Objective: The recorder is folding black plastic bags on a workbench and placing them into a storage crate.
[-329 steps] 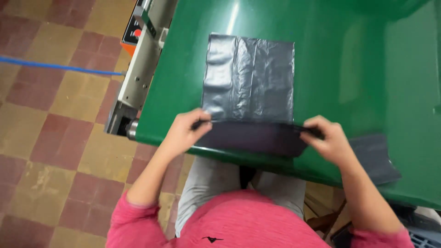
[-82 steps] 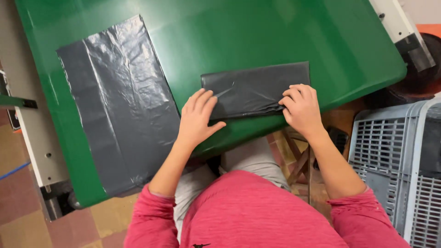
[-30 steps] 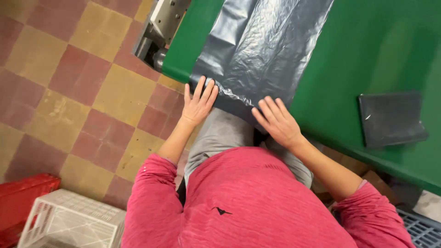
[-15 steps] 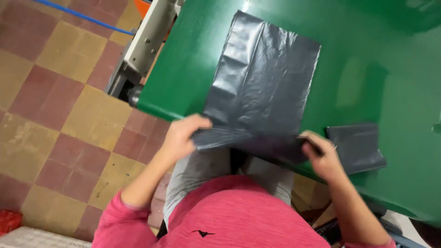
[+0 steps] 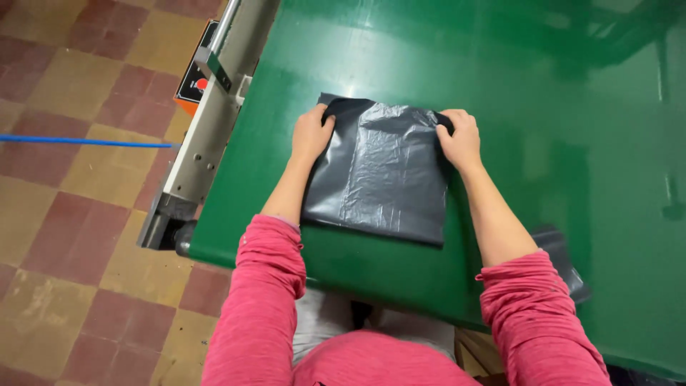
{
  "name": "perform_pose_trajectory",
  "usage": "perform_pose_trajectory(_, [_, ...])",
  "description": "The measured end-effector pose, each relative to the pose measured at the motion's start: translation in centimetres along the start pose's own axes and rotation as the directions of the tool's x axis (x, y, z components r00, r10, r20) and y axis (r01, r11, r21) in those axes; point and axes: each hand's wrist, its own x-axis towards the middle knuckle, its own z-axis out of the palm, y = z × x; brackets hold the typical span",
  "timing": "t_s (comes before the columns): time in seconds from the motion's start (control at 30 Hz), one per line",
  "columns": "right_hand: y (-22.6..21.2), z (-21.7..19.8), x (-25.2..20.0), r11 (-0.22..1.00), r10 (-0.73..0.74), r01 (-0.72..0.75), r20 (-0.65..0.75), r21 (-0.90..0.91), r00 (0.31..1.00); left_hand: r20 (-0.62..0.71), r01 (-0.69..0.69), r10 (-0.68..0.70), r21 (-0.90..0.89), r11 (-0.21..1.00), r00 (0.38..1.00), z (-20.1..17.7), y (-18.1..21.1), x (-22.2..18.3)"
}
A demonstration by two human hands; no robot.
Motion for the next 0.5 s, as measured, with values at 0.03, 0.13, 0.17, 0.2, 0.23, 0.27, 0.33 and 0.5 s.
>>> perform_pose_trajectory(0.03, [0.0,0.5,0.0,0.989,-0.093,0.092,-0.005,-0.119,0.996,0.023,0.044,-0.045,0.015,0.999,0.999,0.1,0.1,0.0])
perform_pose_trajectory(0.13, [0.9,2.2,-0.6,0.939,-0.181,0.172,-0.002,-0.299,0.983,0.033,0.071,-0.073,0.064,0.995,0.997,-0.2,0.9,-0.5])
perform_pose_trajectory(0.17, [1.3,2.8,-0.7,0.917,-0.177,0.161,-0.01,-0.365,0.984,0.023,0.05,-0.053,0.092,0.994,0.998,-0.4,1.3,-0.5])
perform_pose_trajectory(0.2, [1.3,3.0,-0.5,0.918,-0.181,0.166,-0.007,-0.361,0.983,0.019,0.053,-0.055,0.096,0.994,0.998,-1.6,3.0,-0.4])
perform_pose_trajectory(0.23, [1.4,3.1,-0.2,0.917,-0.153,0.138,-0.012,-0.375,0.988,0.002,-0.047,0.047,0.205,0.978,0.999,-2.9,4.8,-0.4])
perform_pose_trajectory(0.27, [1.5,3.4,-1.0,0.917,-0.11,0.096,-0.014,-0.386,0.994,0.014,-0.143,0.146,0.313,0.939,0.989,-4.1,6.5,-0.9])
perform_pose_trajectory(0.33, [1.6,3.6,-0.8,0.92,-0.121,0.106,-0.015,-0.377,0.993,0.096,-0.248,0.229,0.344,0.906,0.969,-4.7,7.7,-2.4])
perform_pose_trajectory(0.5, [1.6,3.5,0.7,0.924,-0.117,0.109,0.002,-0.367,0.993,0.334,-0.25,0.235,0.002,0.968,0.913,-1.3,5.8,-5.7])
